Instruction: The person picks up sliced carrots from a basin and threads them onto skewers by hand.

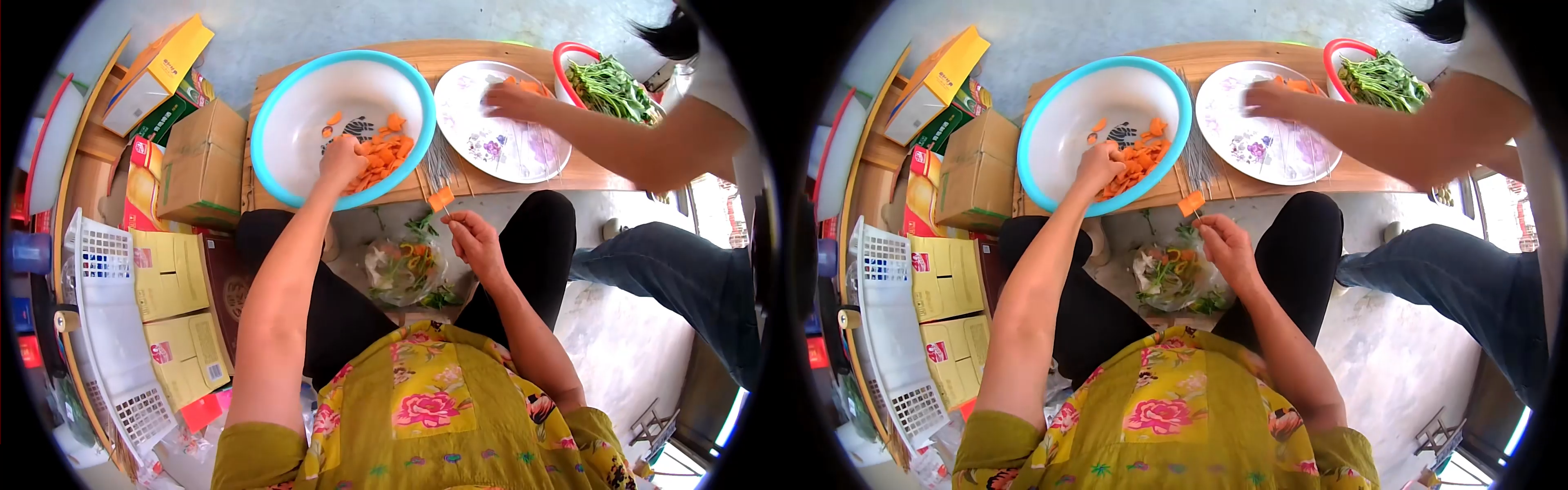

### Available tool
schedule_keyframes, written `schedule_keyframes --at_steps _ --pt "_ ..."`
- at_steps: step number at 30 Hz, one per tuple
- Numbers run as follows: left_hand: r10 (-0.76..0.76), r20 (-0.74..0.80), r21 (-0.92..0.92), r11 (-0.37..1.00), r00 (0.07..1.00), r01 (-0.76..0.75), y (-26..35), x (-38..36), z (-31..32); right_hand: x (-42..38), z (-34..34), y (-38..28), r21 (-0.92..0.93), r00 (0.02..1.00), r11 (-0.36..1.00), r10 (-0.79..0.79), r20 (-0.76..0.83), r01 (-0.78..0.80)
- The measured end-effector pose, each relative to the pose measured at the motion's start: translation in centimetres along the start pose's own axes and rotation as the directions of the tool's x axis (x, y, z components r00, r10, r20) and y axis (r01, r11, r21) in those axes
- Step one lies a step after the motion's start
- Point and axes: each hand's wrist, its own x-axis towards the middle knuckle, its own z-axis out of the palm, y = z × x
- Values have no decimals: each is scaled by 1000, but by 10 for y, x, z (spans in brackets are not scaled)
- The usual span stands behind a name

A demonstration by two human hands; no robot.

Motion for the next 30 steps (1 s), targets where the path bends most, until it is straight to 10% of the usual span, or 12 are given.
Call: schedule_keyframes --at_steps 4,6,13,30 --pt "-8 50 -190 982 999 18 21 -15 -35 -4 0 -10 -26 1000 1000 0 13 0" --pt "-132 261 -674 684 956 278 34 -26 -51 -7 1 -16 -21 1000 1000 -6 25 7" --pt "35 353 -912 238 935 335 49 -58 -60 -16 21 -36 -28 997 999 -33 69 35" --pt "17 307 -893 351 951 282 54 -74 -56 -14 47 -48 -77 994 996 59 89 -53"
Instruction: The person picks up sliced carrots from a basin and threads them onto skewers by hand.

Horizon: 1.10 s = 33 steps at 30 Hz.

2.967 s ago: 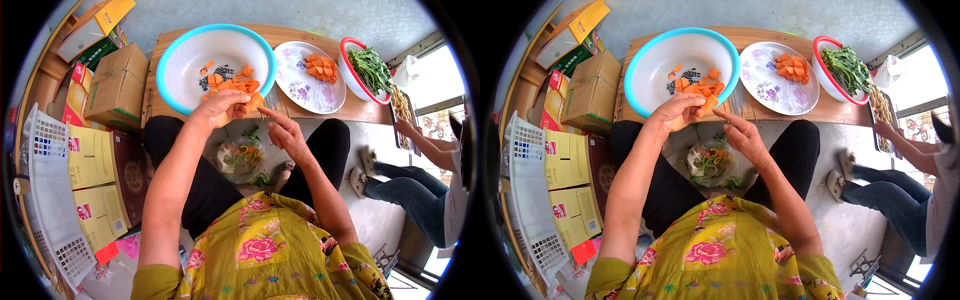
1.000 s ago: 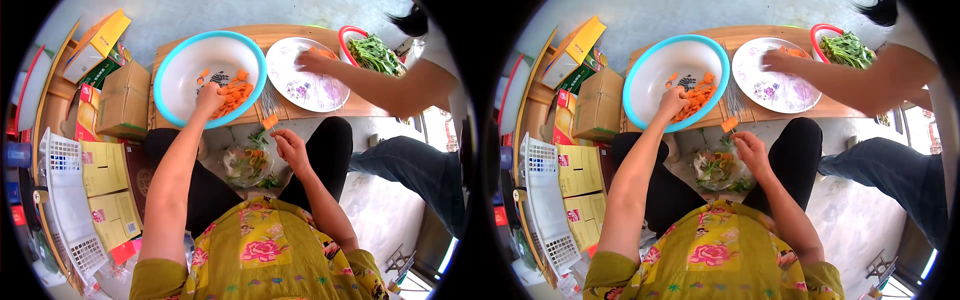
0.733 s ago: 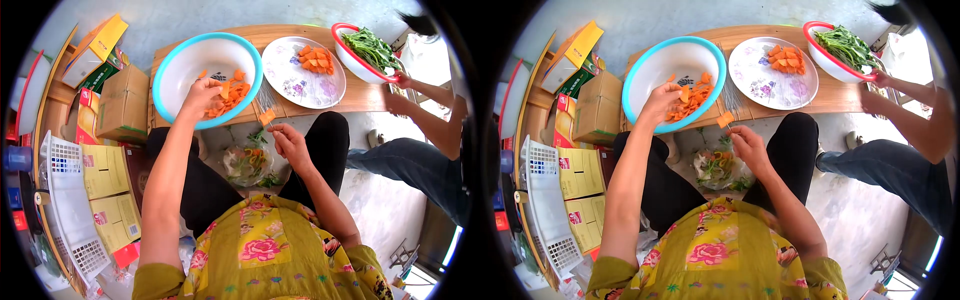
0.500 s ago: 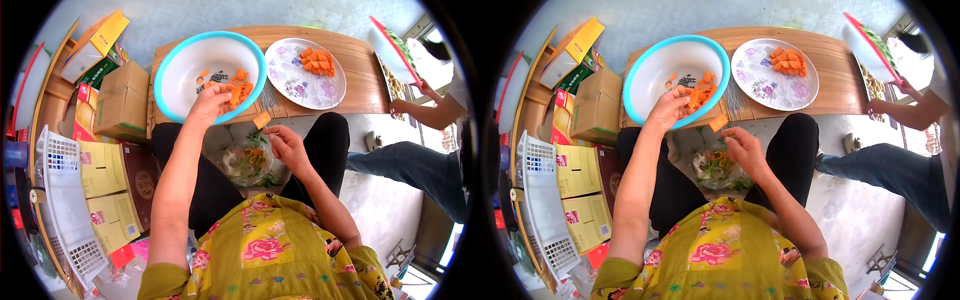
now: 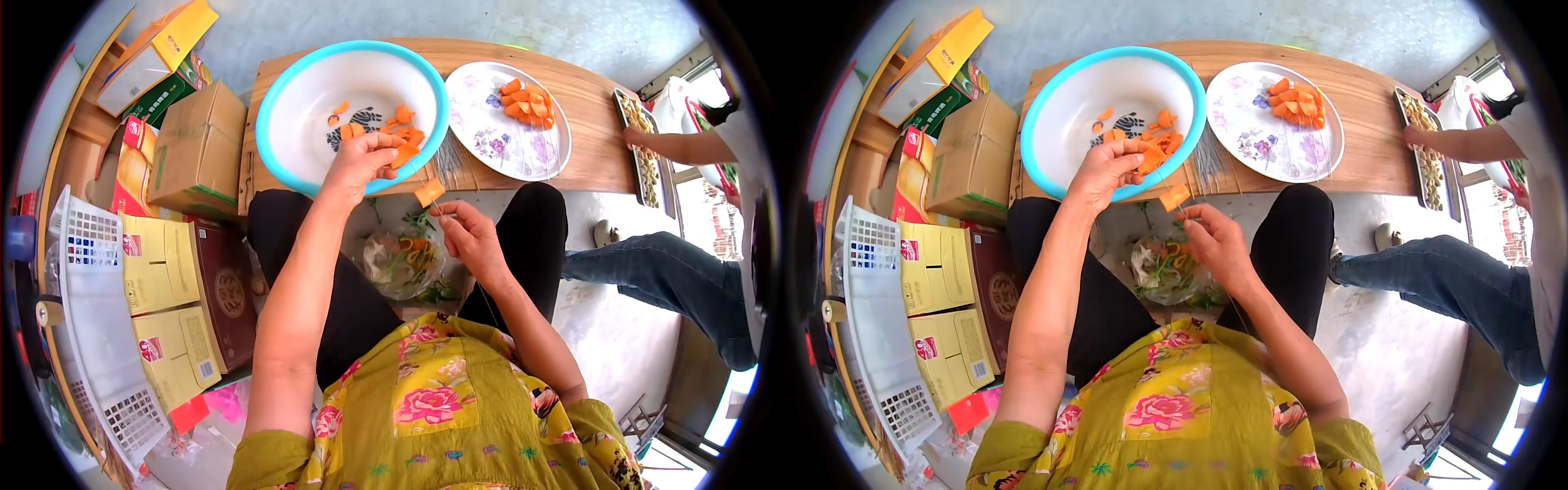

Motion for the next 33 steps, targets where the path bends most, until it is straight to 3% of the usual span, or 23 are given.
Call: schedule_keyframes --at_steps 8,15,24,27,29,30,32,33 --pt "32 -34 2 999 999 -32 0 -2 4 0 -2 5 -7 1000 1000 -11 -11 10" --pt "163 -32 211 966 986 -152 -3 -5 10 -1 1 3 -26 1000 999 23 -16 -23" --pt "177 -13 293 942 984 -165 -2 -5 12 3 10 16 -239 989 971 -59 -134 26" --pt "170 21 294 941 985 -169 -1 -6 13 3 3 18 -114 994 993 -26 -107 14" --pt "186 28 294 937 982 -186 -2 -6 12 2 -2 12 276 991 952 124 51 -134" --pt "187 33 291 938 982 -188 -3 -5 12 1 -1 13 274 991 952 125 46 -132" --pt "168 57 298 938 984 -177 -5 -5 12 -1 6 17 -215 993 976 -65 -99 43" --pt "167 58 298 938 984 -177 -5 -6 13 0 6 18 -205 993 978 -67 -102 45"
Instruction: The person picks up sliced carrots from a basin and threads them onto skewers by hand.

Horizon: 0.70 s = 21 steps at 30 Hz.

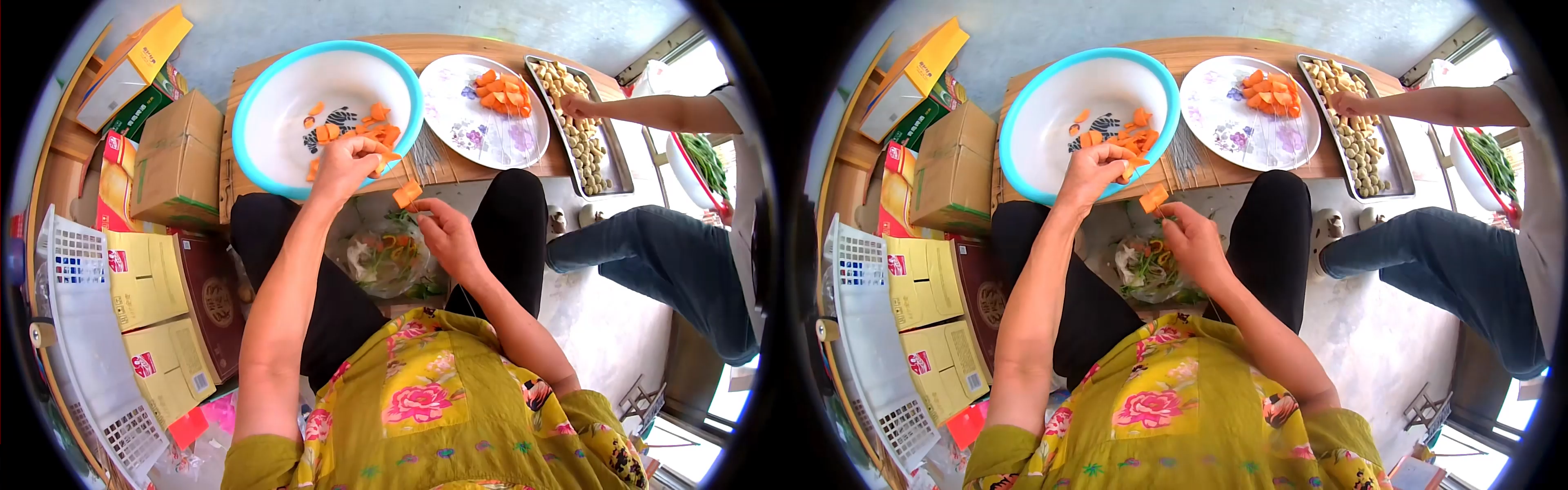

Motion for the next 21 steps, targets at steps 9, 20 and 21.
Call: schedule_keyframes --at_steps 9,20,21 --pt "-78 82 -133 987 994 89 -8 2 6 3 3 -4 149 999 989 11 -50 -4" --pt "-223 147 -301 918 964 258 -13 5 5 0 -2 -5 27 996 1000 8 -94 -5" --pt "-223 148 -301 918 964 258 -14 5 5 0 -2 -3 -24 994 1000 -9 -106 6"
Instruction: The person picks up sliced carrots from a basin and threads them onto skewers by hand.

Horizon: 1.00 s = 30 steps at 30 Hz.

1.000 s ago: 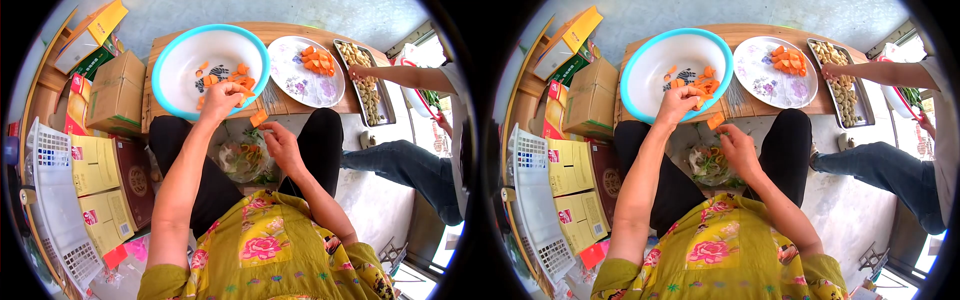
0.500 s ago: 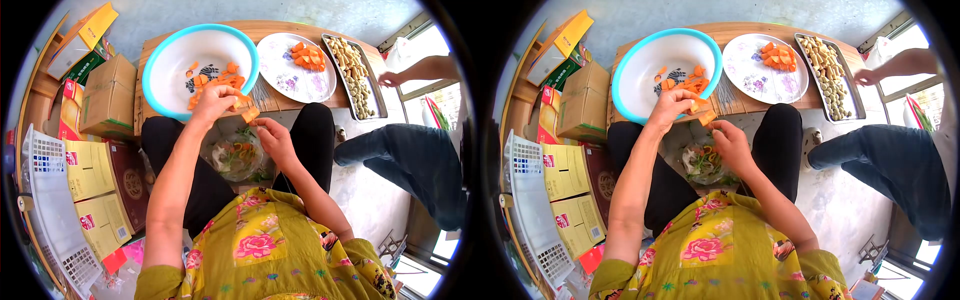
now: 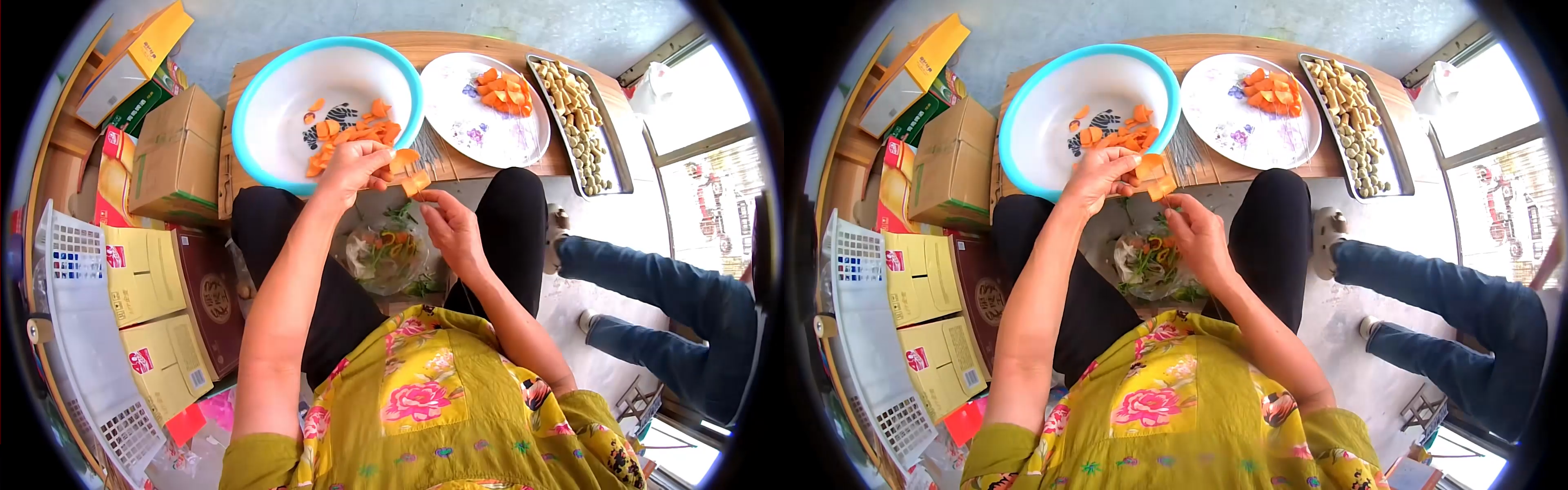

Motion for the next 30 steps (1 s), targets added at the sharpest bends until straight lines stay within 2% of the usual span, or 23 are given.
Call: schedule_keyframes --at_steps 3,6,8,12,16,22,27,30 --pt "-1 -24 45 999 1000 2 0 -1 0 2 2 2 -60 996 996 -73 -48 70" --pt "-15 3 -47 999 1000 15 1 -2 1 5 2 8 -109 994 989 -103 -42 98" --pt "-29 -11 -108 994 1000 28 2 -3 5 4 3 7 -89 995 992 -94 -37 90" --pt "-25 -29 -122 992 999 22 0 -2 5 1 3 -3 -42 997 997 -70 -26 69" --pt "-20 -68 -111 994 997 12 -1 -1 6 1 1 -2 -73 996 994 -87 -16 86" --pt "-3 -112 -134 991 994 -12 -3 0 8 -1 1 -3 -8 999 999 -37 0 37" --pt "17 -109 -145 989 994 -33 -4 4 2 -4 1 -5 129 999 991 43 28 -46" --pt "-25 -84 -168 986 996 10 -6 7 -3 -5 -1 -8 123 1000 992 9 30 -13"
